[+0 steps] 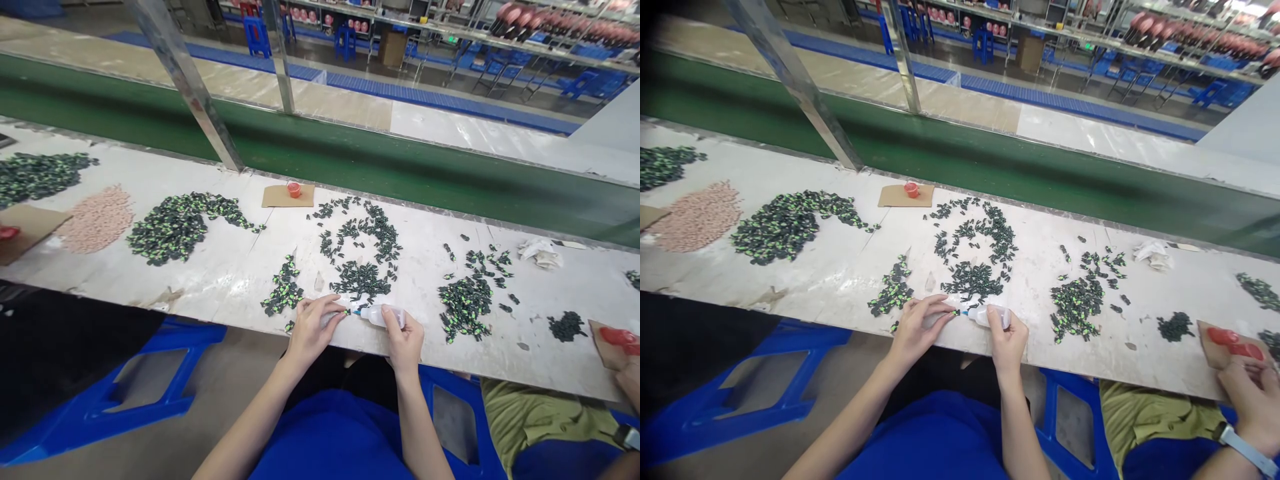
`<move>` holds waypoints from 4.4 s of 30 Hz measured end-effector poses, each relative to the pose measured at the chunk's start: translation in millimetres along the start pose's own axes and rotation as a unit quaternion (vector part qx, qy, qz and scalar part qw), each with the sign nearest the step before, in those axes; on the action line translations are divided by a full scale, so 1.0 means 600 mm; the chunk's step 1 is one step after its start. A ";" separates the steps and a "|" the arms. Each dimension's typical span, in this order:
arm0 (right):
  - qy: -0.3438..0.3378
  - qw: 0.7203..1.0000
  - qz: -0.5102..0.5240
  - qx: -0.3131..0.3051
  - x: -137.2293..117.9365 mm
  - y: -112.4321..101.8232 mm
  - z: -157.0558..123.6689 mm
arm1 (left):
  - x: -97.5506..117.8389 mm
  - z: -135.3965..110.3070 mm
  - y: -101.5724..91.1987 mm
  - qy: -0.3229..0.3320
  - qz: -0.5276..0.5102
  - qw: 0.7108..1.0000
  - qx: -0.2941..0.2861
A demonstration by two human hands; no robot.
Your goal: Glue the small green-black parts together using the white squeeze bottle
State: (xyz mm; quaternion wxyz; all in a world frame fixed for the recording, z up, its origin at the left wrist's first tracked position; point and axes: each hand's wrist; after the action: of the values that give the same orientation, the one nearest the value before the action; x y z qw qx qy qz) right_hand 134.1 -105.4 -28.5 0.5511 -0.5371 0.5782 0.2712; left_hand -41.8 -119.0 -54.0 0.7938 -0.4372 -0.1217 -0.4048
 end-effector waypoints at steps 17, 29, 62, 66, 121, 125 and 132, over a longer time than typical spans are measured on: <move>0.008 1.000 0.003 -0.012 -0.001 -0.002 0.003 | 0.001 0.001 -0.002 -0.016 -0.001 1.000 -0.011; -0.022 0.961 0.244 0.126 0.010 -0.018 0.028 | 0.000 -0.002 -0.001 -0.035 0.003 0.999 -0.031; -0.156 0.969 -0.191 0.028 0.020 0.022 0.015 | -0.010 -0.007 0.004 -0.015 0.008 1.000 0.022; -0.159 0.968 -0.192 0.019 0.016 0.024 0.014 | -0.004 0.001 0.001 -0.028 -0.018 0.999 0.043; -0.065 0.968 0.209 -0.124 -0.020 0.004 -0.011 | 0.072 0.070 -0.013 0.103 -0.036 0.993 -0.043; -0.084 0.976 0.153 -0.132 -0.016 0.001 -0.004 | 0.070 0.062 -0.001 0.102 -0.038 0.993 -0.056; -0.191 0.977 -0.071 0.069 0.012 -0.096 0.044 | 0.021 0.071 -0.009 -0.042 0.001 0.992 -0.118</move>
State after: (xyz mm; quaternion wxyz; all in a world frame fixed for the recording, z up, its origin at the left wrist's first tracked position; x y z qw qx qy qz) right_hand 197.4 -99.7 -25.6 0.7048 -0.4756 0.4403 0.2883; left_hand -30.9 -93.4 -18.6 0.7314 -0.5443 -0.1055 -0.3970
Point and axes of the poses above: each hand's wrist, its own z-axis towards the middle knuckle, its own y-axis out of the palm, x = y × z, and after that the axes turned 15 degrees about y, right-handed
